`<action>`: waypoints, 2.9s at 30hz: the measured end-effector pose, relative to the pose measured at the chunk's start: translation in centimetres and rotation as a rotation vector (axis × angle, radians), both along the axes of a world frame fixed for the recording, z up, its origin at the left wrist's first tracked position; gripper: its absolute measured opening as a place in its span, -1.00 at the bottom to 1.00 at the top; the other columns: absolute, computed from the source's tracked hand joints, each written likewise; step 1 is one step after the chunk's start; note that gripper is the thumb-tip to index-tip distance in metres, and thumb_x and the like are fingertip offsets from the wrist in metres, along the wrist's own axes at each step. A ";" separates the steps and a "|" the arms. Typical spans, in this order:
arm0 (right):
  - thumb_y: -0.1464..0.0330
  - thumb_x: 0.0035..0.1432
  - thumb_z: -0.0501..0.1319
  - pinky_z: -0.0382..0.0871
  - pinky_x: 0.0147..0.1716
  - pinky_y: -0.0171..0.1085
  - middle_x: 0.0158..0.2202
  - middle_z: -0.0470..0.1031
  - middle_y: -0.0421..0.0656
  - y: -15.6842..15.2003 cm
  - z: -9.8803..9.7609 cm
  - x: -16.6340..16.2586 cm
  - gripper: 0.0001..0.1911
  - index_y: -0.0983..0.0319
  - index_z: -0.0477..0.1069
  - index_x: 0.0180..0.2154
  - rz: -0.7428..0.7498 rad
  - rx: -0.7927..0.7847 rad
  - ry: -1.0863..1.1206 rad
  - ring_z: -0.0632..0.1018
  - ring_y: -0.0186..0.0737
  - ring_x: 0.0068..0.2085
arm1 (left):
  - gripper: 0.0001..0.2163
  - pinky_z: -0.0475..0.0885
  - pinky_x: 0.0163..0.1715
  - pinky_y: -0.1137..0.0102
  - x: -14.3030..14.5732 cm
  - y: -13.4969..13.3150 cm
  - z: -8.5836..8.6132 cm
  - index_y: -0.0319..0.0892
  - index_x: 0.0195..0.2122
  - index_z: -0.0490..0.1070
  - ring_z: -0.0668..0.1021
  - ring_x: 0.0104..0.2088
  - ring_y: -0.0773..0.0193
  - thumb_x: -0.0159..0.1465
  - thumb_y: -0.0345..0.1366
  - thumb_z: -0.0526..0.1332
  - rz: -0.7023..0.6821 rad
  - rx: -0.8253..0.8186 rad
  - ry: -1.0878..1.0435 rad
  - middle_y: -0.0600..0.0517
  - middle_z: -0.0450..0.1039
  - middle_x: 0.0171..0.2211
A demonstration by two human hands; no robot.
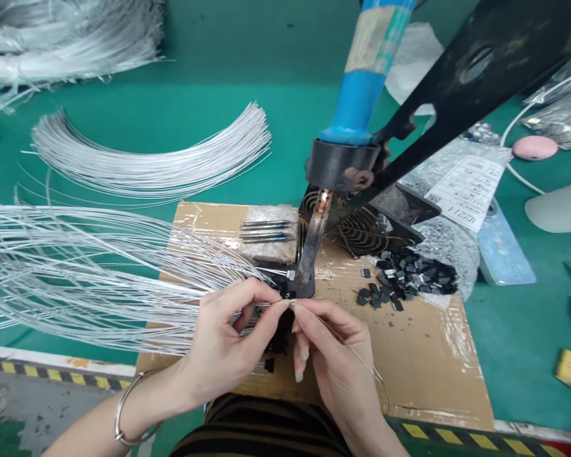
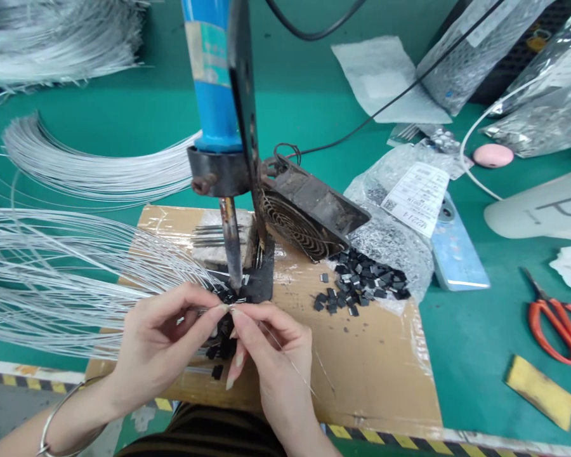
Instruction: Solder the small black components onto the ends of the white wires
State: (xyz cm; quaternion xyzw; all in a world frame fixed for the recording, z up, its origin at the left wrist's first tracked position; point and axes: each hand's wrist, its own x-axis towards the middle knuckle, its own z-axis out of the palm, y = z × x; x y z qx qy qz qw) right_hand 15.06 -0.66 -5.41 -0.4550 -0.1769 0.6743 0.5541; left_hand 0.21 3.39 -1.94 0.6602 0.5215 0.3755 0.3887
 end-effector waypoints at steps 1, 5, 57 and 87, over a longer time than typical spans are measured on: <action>0.20 0.23 0.54 0.44 -0.68 -0.60 -0.51 0.59 -0.29 0.0 0.0 0.0 -0.88 0.09 0.78 -0.26 -0.002 0.003 -0.003 0.54 -0.50 -0.70 | -0.85 0.10 -0.64 0.56 0.0 -0.1 0.0 -0.17 -0.37 0.54 0.19 -0.63 0.50 0.31 -0.54 0.33 0.000 0.012 0.005 0.28 0.20 -0.62; 0.21 0.23 0.54 0.44 -0.68 -0.59 -0.52 0.59 -0.29 -0.1 -0.1 0.3 -0.90 0.08 0.78 -0.26 0.025 0.012 -0.003 0.54 -0.49 -0.68 | -0.84 0.10 -0.64 0.56 -0.1 -0.2 0.1 -0.17 -0.37 0.54 0.17 -0.63 0.51 0.30 -0.56 0.34 -0.007 0.032 0.020 0.29 0.18 -0.62; 0.13 0.28 0.44 0.50 -0.51 -0.27 -0.39 0.67 -0.12 -1.9 -1.3 9.6 -0.75 0.18 0.71 -0.29 -0.154 0.037 -1.230 0.58 -0.23 -0.48 | -0.93 0.24 -0.52 0.44 -0.6 -0.5 -0.4 -0.11 -0.29 0.65 0.43 -0.53 0.36 0.32 -0.37 0.35 0.093 -0.202 0.008 0.09 0.57 -0.48; 0.36 0.25 0.48 0.60 -0.51 -0.39 -0.52 0.61 -0.27 -0.2 0.9 3.3 -0.93 0.07 0.74 -0.21 -0.097 0.123 -0.550 0.60 -0.33 -0.54 | -0.90 0.32 -0.59 0.46 0.2 -0.4 0.8 -0.16 -0.40 0.61 0.47 -0.58 0.33 0.28 -0.33 0.36 0.117 -0.285 -0.061 0.05 0.55 -0.54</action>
